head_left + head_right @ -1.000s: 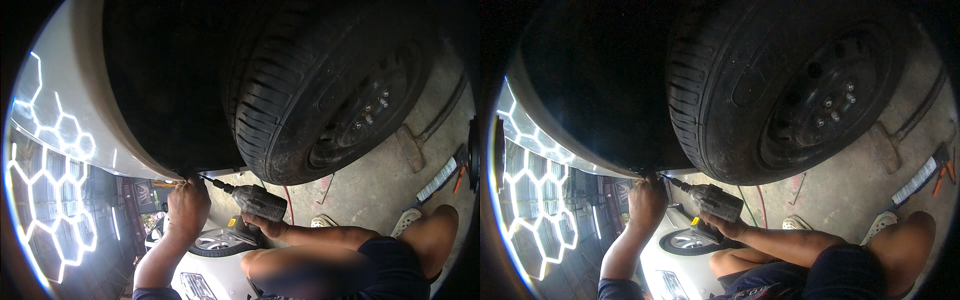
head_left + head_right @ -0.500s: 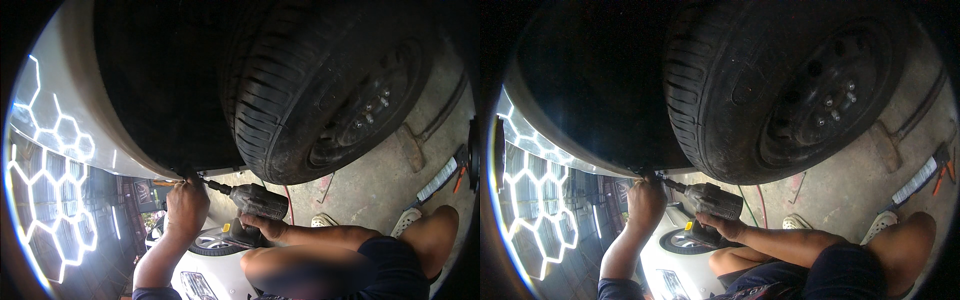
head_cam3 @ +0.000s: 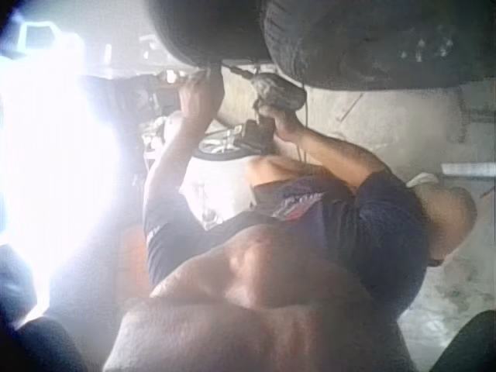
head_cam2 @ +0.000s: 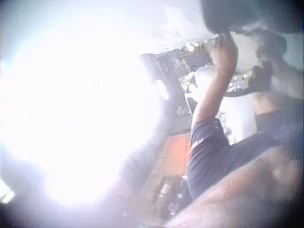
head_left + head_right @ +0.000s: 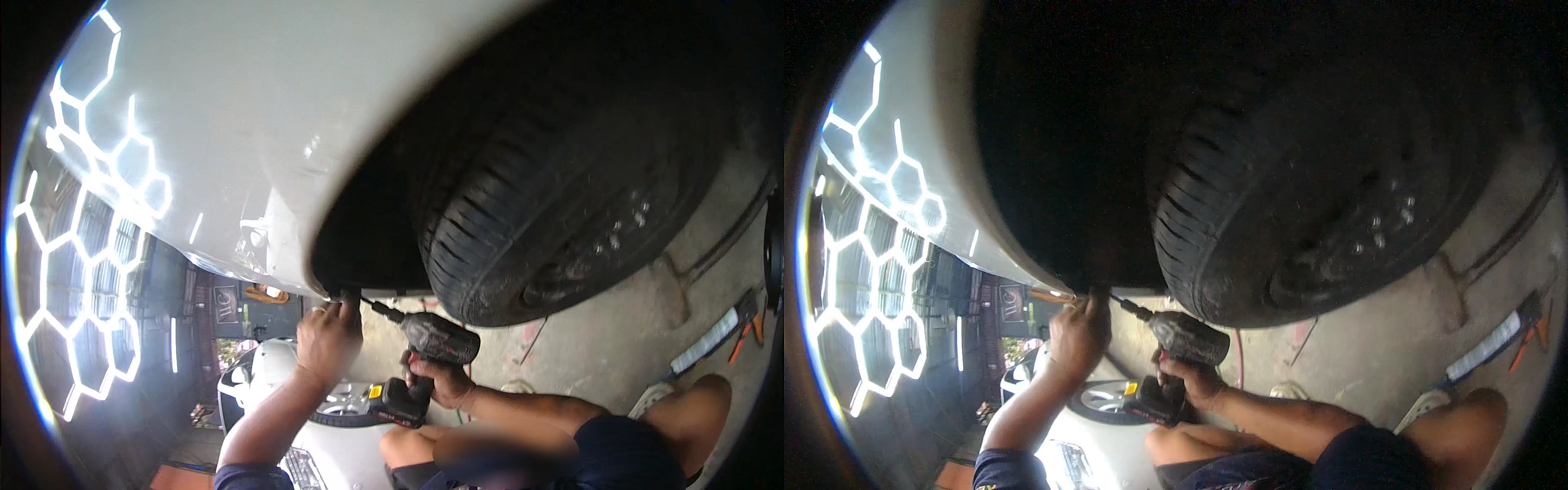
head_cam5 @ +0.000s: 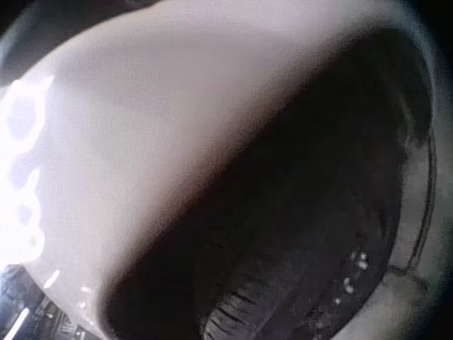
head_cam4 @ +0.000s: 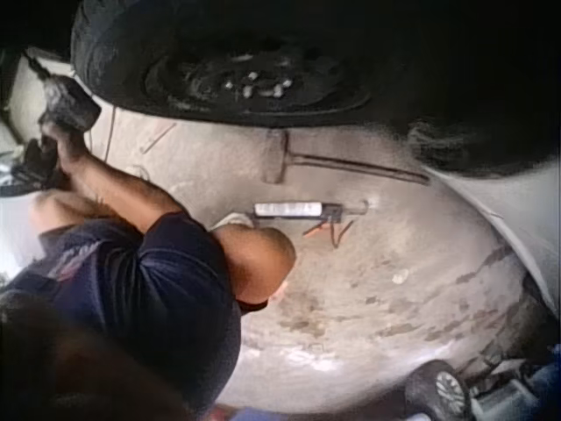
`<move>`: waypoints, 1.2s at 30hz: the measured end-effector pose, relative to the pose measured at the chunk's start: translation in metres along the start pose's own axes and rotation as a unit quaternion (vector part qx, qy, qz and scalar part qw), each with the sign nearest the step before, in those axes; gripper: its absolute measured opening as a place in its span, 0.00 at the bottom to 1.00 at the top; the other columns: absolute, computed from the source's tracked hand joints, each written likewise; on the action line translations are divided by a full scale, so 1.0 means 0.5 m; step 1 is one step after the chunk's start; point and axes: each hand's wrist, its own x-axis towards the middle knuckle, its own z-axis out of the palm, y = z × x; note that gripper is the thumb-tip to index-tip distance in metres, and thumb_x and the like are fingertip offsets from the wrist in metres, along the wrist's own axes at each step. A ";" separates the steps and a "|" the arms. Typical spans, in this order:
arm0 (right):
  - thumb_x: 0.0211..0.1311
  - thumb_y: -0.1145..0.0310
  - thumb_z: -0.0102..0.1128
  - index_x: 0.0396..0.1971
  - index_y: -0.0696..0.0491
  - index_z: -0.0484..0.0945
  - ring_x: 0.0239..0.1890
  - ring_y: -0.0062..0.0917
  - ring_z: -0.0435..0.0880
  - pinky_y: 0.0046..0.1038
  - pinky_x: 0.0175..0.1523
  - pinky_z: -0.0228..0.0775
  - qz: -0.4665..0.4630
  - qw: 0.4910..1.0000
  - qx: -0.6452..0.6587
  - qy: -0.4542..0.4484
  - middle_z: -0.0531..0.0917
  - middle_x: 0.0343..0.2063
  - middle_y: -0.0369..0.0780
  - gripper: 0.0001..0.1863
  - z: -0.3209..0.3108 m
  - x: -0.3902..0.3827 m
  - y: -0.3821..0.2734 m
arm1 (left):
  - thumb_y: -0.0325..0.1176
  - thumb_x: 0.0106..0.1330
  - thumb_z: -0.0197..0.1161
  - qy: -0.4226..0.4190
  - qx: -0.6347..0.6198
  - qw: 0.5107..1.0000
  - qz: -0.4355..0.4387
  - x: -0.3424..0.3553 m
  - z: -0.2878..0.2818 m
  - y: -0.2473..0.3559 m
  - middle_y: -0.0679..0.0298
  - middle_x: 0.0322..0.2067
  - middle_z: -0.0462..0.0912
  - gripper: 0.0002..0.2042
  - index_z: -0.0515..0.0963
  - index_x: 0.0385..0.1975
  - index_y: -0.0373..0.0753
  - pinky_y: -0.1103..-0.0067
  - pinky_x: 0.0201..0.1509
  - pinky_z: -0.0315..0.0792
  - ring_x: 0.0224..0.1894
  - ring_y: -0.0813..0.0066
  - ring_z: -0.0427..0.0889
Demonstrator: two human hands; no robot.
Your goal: The person secures a car bumper by applying tape and using a power drill to drive a screw into the wheel well.
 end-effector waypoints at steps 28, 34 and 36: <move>0.60 0.70 0.64 0.40 0.52 0.77 0.35 0.28 0.83 0.34 0.50 0.75 0.057 0.994 0.079 -0.050 0.82 0.28 0.39 0.09 -0.009 0.006 -0.004 | 0.29 0.65 0.65 0.060 -0.196 0.970 -0.133 -0.027 0.044 0.033 0.52 0.36 0.85 0.16 0.80 0.53 0.39 0.60 0.42 0.79 0.38 0.47 0.84; 0.58 0.70 0.65 0.38 0.51 0.78 0.33 0.28 0.82 0.35 0.49 0.76 0.070 0.990 0.113 -0.053 0.82 0.27 0.38 0.09 -0.006 0.002 -0.007 | 0.30 0.65 0.62 0.017 -0.177 0.975 -0.131 -0.016 0.029 0.040 0.50 0.37 0.85 0.18 0.79 0.56 0.39 0.57 0.43 0.79 0.39 0.47 0.84; 0.57 0.70 0.65 0.38 0.50 0.78 0.32 0.27 0.82 0.35 0.48 0.76 0.085 0.988 0.121 -0.045 0.81 0.27 0.38 0.09 -0.006 0.001 -0.009 | 0.29 0.64 0.64 0.018 -0.171 0.975 -0.140 -0.013 0.020 0.047 0.50 0.35 0.85 0.14 0.80 0.50 0.39 0.58 0.42 0.79 0.39 0.46 0.85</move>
